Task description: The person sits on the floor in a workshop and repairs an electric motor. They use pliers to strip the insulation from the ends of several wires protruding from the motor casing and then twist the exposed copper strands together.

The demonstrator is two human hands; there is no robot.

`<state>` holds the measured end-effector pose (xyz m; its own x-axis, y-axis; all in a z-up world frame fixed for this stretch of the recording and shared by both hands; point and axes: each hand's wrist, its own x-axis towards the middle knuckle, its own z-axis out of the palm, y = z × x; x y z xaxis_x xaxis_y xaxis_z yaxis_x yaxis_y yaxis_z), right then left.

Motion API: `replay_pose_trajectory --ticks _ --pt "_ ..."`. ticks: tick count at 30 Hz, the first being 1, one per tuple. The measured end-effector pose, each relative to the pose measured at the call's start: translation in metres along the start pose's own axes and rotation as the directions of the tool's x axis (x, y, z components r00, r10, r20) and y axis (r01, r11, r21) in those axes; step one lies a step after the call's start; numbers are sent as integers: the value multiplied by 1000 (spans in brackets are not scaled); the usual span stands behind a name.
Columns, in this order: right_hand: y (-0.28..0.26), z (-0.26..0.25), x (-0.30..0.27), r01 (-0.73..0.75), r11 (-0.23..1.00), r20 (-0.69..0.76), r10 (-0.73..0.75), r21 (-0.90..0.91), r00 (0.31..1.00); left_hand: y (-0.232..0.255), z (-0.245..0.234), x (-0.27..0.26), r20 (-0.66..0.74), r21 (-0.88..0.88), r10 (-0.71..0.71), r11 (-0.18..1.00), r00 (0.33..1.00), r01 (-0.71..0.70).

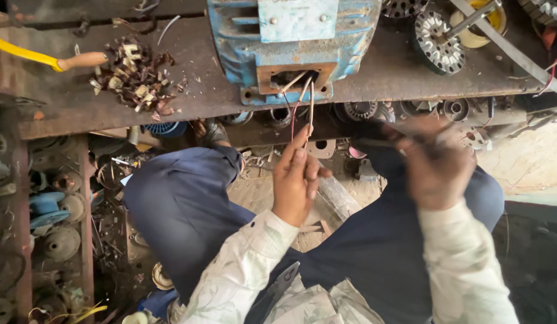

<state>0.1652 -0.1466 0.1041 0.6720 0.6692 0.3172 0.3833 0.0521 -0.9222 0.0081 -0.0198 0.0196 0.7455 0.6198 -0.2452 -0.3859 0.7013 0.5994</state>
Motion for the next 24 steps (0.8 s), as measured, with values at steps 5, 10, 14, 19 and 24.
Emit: replay_pose_trajectory --ticks 5,10,14,19,24 --pt "4 35 -8 272 826 276 -148 -494 950 -11 -3 -2 90 -352 -99 928 991 124" --pt "9 56 -13 398 747 252 -310 -532 917 -11 -3 -3 167 -500 -74 853 983 149" --pt "12 61 -28 382 767 240 -299 -515 924 -6 -11 -12 217 -496 -104 844 971 201" --pt "24 58 -18 393 733 199 -342 -555 918 -5 -7 -9 211 -407 -88 898 974 169" --pt "31 70 -19 376 732 212 -311 -568 927 1 -7 -6 152 -377 -96 915 984 147"
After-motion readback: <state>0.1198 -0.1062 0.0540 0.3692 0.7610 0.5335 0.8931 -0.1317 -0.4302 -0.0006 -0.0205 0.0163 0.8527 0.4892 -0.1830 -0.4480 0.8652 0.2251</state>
